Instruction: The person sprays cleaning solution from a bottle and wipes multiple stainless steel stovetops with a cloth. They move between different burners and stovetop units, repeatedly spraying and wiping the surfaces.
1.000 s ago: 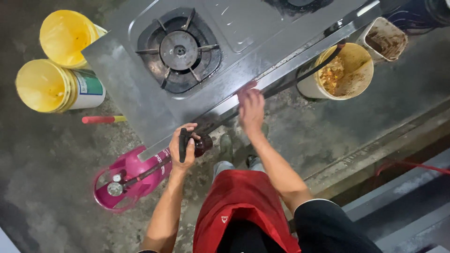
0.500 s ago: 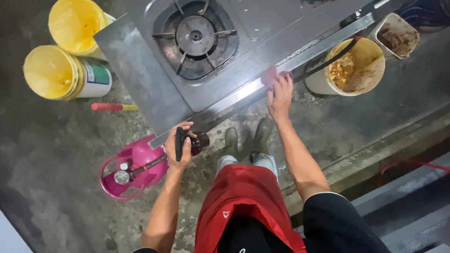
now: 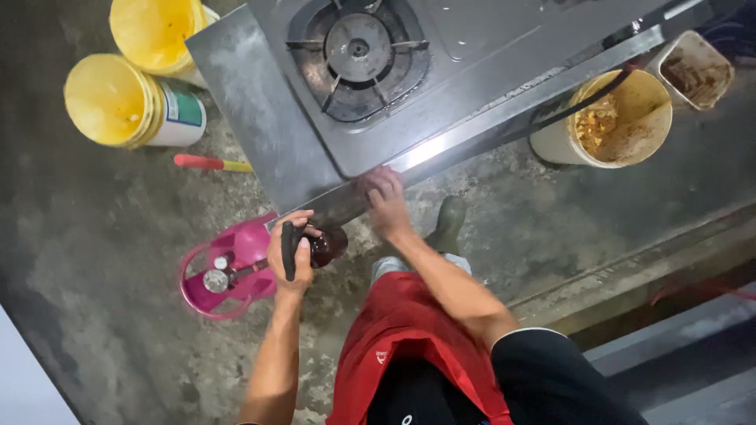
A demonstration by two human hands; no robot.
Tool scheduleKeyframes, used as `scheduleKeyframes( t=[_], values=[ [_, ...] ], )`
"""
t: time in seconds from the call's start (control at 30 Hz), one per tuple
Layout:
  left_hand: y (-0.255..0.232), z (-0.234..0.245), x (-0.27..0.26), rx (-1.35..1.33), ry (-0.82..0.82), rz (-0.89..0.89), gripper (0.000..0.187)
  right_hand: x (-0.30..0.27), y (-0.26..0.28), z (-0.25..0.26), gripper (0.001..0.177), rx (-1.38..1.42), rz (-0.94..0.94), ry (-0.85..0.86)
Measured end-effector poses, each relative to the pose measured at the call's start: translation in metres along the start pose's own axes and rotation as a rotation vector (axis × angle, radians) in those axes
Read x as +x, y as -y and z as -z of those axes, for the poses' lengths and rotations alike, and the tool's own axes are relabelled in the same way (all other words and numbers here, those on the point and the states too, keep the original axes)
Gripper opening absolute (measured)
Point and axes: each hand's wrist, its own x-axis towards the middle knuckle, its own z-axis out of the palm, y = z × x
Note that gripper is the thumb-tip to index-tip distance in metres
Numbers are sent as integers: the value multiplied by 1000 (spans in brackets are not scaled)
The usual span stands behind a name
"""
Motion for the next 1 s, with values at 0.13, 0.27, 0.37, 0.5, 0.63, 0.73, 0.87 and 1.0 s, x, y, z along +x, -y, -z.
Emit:
scheduleKeyframes(
  t=[0.13, 0.27, 0.37, 0.5, 0.63, 0.73, 0.87, 1.0],
  values=[
    [-14, -14, 29, 15, 44, -54, 34, 75, 9, 96, 23, 731, -275, -61],
    [-24, -37, 58, -90, 71, -65, 32, 43, -5, 73, 56, 624, -1089, -393],
    [-32, -66, 84, -195, 89, -66, 33, 59, 27, 31, 30, 718, -862, -270],
    [-27, -88, 102, -176, 169, -92, 34, 9, 34, -24, 80, 658, -1084, -43],
    [-23, -103, 112, -191, 205, -90, 34, 22, -10, -31, 61, 377, -611, -403],
    [-24, -115, 122, -206, 208, -96, 35, 31, -49, -28, 49, 364, -605, -461],
    [-25, -124, 131, -216, 205, -122, 35, 76, -91, 39, 52, 669, -852, -492],
    [-30, -131, 134, -213, 204, -120, 34, 130, -118, 82, 56, 614, -1098, -604]
  ],
)
